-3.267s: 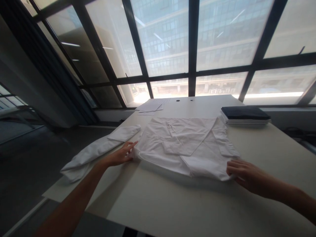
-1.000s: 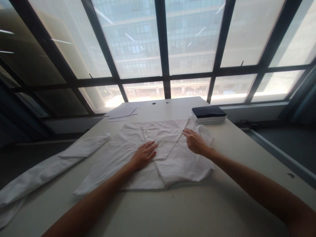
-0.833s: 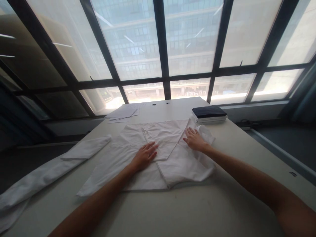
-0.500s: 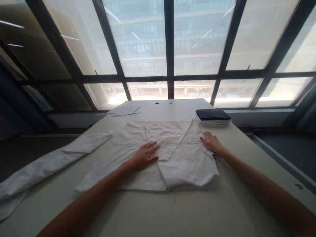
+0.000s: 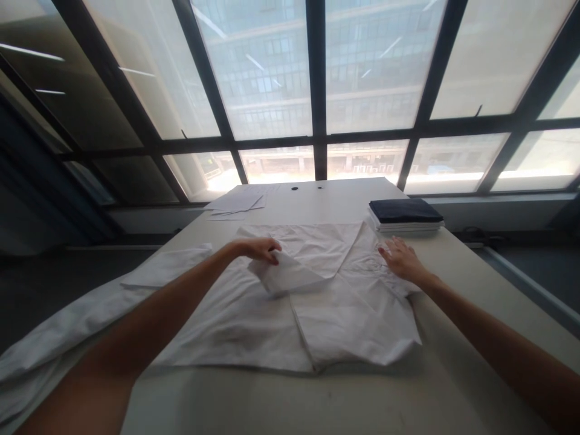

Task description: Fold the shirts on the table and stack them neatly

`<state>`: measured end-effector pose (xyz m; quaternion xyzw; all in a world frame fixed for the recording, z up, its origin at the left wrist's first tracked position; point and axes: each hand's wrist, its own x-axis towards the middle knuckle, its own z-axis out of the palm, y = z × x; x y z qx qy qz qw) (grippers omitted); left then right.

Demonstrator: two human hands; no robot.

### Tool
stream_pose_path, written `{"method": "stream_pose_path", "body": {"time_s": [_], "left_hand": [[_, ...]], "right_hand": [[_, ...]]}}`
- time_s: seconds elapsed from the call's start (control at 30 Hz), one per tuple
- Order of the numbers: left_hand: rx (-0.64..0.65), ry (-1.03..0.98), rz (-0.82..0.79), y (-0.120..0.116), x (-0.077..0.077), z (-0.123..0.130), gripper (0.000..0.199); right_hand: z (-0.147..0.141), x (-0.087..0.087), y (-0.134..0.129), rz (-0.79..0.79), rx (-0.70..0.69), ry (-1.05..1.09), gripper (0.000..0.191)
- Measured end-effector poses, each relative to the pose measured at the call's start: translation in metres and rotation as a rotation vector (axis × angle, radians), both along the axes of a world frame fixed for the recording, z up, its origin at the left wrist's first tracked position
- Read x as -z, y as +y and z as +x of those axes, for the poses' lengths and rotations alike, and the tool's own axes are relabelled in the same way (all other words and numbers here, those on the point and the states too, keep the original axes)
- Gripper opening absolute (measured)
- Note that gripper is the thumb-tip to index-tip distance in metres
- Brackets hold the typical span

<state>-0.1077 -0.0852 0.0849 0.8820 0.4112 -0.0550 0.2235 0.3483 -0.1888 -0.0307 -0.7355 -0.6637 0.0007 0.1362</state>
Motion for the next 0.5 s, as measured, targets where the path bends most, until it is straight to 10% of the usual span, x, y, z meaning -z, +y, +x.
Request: {"method": "stream_pose_path", "body": {"time_s": [0.1,0.23,0.5], "left_hand": [[-0.453,-0.177,0.606,0.052,-0.042,-0.001,0.019],[-0.627,-0.239,0.86,0.091,-0.06,0.001,0.032],[-0.411,-0.031,0.677,0.094,0.024,0.0,0.023]], "right_hand": [[-0.007,-0.009,0.005,0.048,-0.019,-0.002,0.06],[-0.019,-0.016,0.009,0.13,-0.082,0.008,0.053],[-0.052,-0.015,0.01,0.179,-0.232,0.136,0.041]]}}
